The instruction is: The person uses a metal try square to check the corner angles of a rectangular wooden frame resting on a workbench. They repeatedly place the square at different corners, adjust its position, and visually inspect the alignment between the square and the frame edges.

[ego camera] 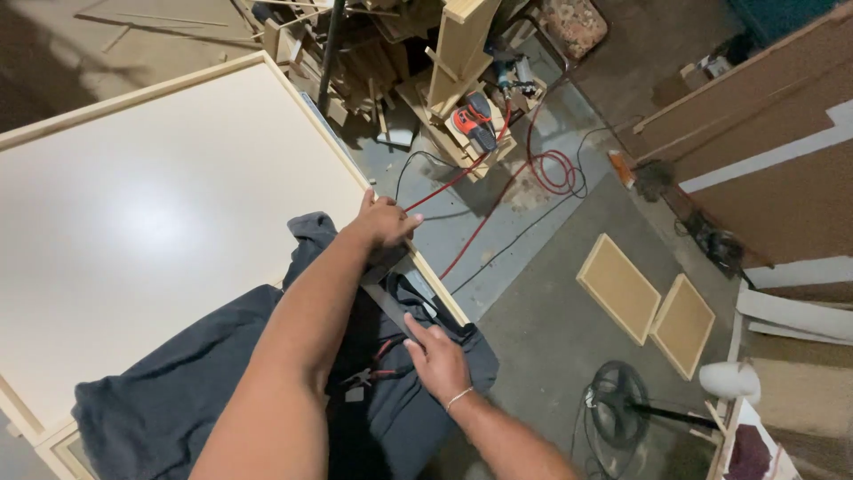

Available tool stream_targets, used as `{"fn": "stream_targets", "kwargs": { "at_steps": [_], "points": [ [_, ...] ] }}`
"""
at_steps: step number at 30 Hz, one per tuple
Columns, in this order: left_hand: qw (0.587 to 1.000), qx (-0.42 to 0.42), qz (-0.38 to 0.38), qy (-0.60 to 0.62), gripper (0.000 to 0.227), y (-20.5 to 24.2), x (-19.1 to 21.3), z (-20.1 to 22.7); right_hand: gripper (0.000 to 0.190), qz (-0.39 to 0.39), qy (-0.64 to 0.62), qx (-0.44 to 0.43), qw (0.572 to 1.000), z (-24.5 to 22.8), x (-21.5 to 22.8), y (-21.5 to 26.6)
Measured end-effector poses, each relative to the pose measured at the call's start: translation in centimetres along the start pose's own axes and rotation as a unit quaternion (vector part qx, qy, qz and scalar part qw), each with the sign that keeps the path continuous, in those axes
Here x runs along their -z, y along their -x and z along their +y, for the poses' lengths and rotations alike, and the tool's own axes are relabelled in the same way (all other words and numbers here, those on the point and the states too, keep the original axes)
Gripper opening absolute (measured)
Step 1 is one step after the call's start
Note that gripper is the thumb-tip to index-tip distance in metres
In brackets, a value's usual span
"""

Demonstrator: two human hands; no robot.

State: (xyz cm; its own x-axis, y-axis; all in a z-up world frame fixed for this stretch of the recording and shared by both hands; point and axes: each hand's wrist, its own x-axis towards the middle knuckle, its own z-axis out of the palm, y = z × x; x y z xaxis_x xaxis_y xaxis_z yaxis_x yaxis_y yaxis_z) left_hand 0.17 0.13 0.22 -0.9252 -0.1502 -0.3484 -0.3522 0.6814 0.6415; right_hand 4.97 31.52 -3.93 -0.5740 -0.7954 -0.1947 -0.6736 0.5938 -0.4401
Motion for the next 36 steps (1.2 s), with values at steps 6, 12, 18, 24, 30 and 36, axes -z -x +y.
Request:
{"fn": "stream_targets", "kwargs": {
  "at_steps": [6,12,18,24,30,36],
  "points": [
    [1.0,-0.004,-0.006,-0.024,0.083,-0.5,-0.4,-0.3,0.05,0.004,0.006,0.052,0.999,-1.3,1.5,0.2],
    [1.0,0.008,-0.011,-0.018,0.083,0.5,0.4,0.5,0.051,-0.025,-0.01,0.081,0.996,-0.8,1.1,0.7],
    [1.0,0.002,-0.003,-0.018,0.08,0.1,0.0,0.3,0.051,0.047,-0.051,0.068,0.995,0.9,0.5,0.0],
    [1.0,0.001,0.004,-0.02,0.078,0.6,0.4,0.6,0.05,0.004,-0.039,0.071,0.997,-0.6,1.7,0.6],
    [1.0,-0.005,0.013,-0.022,0.08,-0.4,-0.6,-0.2,0.05,0.043,-0.079,0.051,0.995,0.5,1.4,-0.4],
    [0.999,0.002,0.024,-0.026,0.08,-0.7,-0.8,-0.3,0.049,0.011,-0.074,0.068,0.995,-1.3,2.5,-0.3]
  ]
}}
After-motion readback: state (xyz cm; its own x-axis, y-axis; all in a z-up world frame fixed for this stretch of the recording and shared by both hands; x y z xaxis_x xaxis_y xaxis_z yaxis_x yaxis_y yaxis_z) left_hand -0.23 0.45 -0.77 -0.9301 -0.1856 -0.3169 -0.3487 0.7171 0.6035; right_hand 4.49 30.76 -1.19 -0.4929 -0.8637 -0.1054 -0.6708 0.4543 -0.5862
